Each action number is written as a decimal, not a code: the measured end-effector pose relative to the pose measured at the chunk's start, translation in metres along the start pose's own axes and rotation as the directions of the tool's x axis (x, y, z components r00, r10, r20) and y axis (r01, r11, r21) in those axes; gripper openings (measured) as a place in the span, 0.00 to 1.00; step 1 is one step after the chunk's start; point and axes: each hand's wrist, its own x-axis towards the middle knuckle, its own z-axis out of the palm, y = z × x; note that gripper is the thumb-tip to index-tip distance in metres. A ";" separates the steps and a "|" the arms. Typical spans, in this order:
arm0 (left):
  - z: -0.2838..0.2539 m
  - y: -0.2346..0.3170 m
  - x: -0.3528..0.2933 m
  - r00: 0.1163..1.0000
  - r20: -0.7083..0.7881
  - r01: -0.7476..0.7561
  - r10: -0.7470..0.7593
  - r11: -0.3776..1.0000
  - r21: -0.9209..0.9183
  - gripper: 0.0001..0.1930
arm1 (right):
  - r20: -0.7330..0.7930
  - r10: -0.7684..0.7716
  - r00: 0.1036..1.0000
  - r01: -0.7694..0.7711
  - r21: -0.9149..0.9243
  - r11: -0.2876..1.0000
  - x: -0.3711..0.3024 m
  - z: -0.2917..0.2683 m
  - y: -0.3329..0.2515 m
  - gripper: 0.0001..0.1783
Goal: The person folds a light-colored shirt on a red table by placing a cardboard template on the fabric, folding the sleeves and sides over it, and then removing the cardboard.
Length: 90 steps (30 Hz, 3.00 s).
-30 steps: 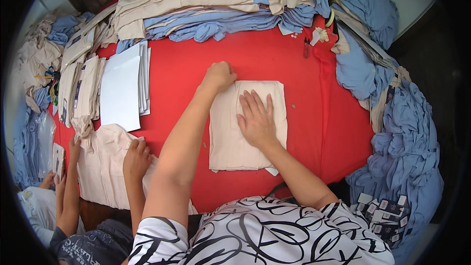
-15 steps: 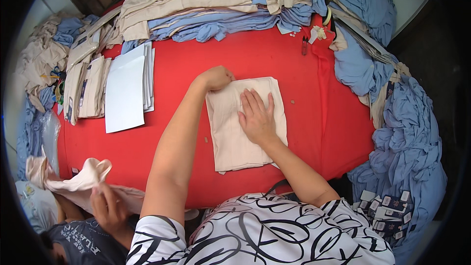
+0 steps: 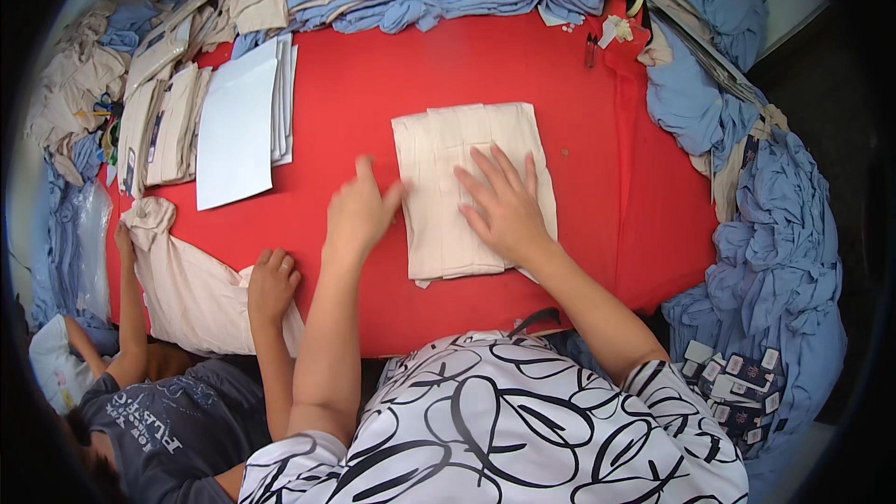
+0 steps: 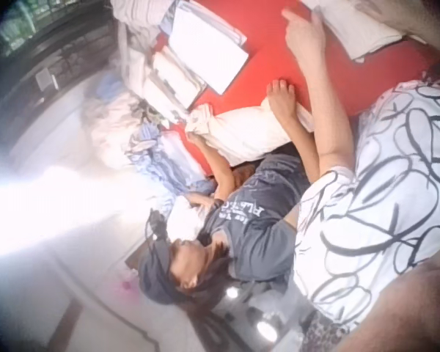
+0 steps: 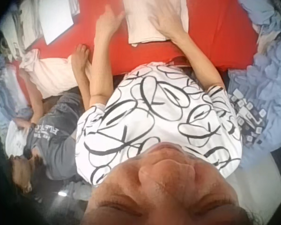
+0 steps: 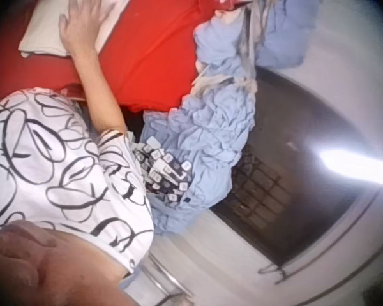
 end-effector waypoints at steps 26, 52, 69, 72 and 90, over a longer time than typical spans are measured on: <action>0.025 0.015 -0.092 0.966 -0.013 -0.115 0.256 0.386 -0.915 0.11 | 0.006 -0.010 1.000 0.010 0.096 0.995 -0.089 -0.050 0.013 0.28; 0.052 0.023 0.101 0.986 -0.013 -0.150 0.168 0.842 -0.518 0.10 | 0.487 0.128 0.864 -0.444 0.618 0.648 0.092 -0.006 0.210 0.13; 0.097 0.156 0.084 0.821 -0.334 -0.553 0.463 0.791 -0.263 0.16 | 0.092 0.586 0.805 -0.540 0.524 0.659 0.017 -0.063 0.124 0.24; 0.078 0.166 0.085 0.904 -0.016 -0.370 0.427 0.762 -0.531 0.15 | 0.333 0.479 0.812 -0.420 0.903 0.084 0.014 -0.049 0.143 0.20; 0.142 0.166 0.082 0.819 -0.104 -0.571 0.564 0.820 -0.050 0.12 | 0.555 0.569 0.607 -0.791 0.484 0.374 -0.139 -0.089 0.063 0.31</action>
